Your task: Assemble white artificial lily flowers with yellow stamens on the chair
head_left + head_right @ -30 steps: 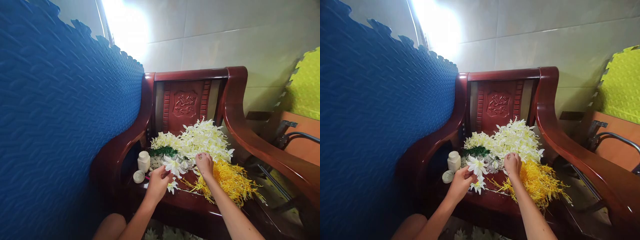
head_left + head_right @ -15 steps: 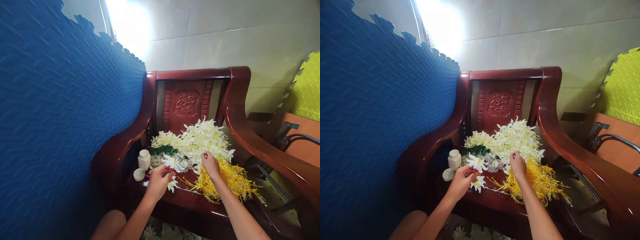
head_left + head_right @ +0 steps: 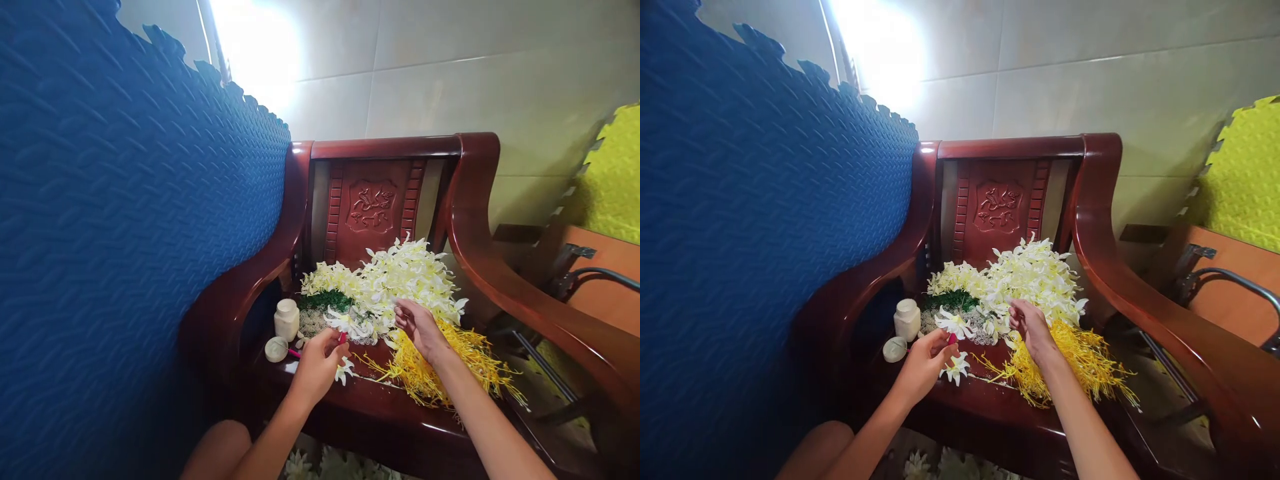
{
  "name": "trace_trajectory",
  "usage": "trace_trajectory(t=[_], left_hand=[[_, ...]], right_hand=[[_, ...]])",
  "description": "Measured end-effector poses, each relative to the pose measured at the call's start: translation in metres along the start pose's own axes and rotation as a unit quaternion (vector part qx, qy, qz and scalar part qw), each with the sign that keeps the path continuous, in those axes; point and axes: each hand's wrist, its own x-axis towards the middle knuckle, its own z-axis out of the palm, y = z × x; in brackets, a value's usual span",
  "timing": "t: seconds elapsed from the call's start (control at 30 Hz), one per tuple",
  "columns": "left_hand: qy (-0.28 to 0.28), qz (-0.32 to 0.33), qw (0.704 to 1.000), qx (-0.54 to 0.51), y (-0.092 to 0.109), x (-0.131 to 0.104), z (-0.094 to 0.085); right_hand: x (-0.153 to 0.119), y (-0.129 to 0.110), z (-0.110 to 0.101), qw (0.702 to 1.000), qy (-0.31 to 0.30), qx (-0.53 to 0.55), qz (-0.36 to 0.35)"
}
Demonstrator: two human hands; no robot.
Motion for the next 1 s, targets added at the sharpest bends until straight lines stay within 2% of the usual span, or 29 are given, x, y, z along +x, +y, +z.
trace_trajectory(t=[0.03, 0.07, 0.1, 0.17, 0.23, 0.3, 0.4, 0.6, 0.87, 1.0], left_hand=[[-0.004, 0.000, 1.000, 0.016, 0.000, -0.001, 0.000], [-0.007, 0.002, 0.999, 0.034, 0.001, -0.002, 0.000], [-0.007, 0.006, 0.998, 0.054, 0.001, -0.003, 0.001], [-0.007, 0.018, 0.996, 0.088, 0.001, -0.005, 0.001], [-0.011, 0.025, 0.994, 0.104, -0.001, -0.007, 0.002], [-0.016, 0.028, 0.994, 0.109, -0.004, -0.007, 0.002], [-0.021, 0.034, 0.994, 0.105, -0.007, -0.006, 0.000], [-0.026, 0.046, 0.995, 0.079, -0.008, -0.006, -0.002], [-0.033, 0.034, 0.998, 0.040, -0.005, -0.006, -0.001], [-0.033, 0.035, 0.998, 0.036, -0.003, -0.007, -0.001]], right_hand=[[-0.008, -0.007, 0.002, 0.999, -0.025, 0.040, 0.006], [-0.017, -0.014, 0.005, 0.985, -0.070, 0.156, 0.035], [-0.026, -0.020, 0.008, 0.959, -0.104, 0.255, 0.061], [-0.040, -0.030, 0.013, 0.909, -0.148, 0.377, 0.098], [-0.051, -0.035, 0.019, 0.876, -0.177, 0.432, 0.123], [-0.056, -0.037, 0.024, 0.861, -0.193, 0.451, 0.135], [-0.057, -0.038, 0.030, 0.860, -0.193, 0.450, 0.141], [-0.060, -0.035, 0.033, 0.883, -0.177, 0.410, 0.143], [-0.066, -0.038, 0.039, 0.899, -0.199, 0.360, 0.150], [-0.068, -0.037, 0.042, 0.910, -0.176, 0.337, 0.165]])
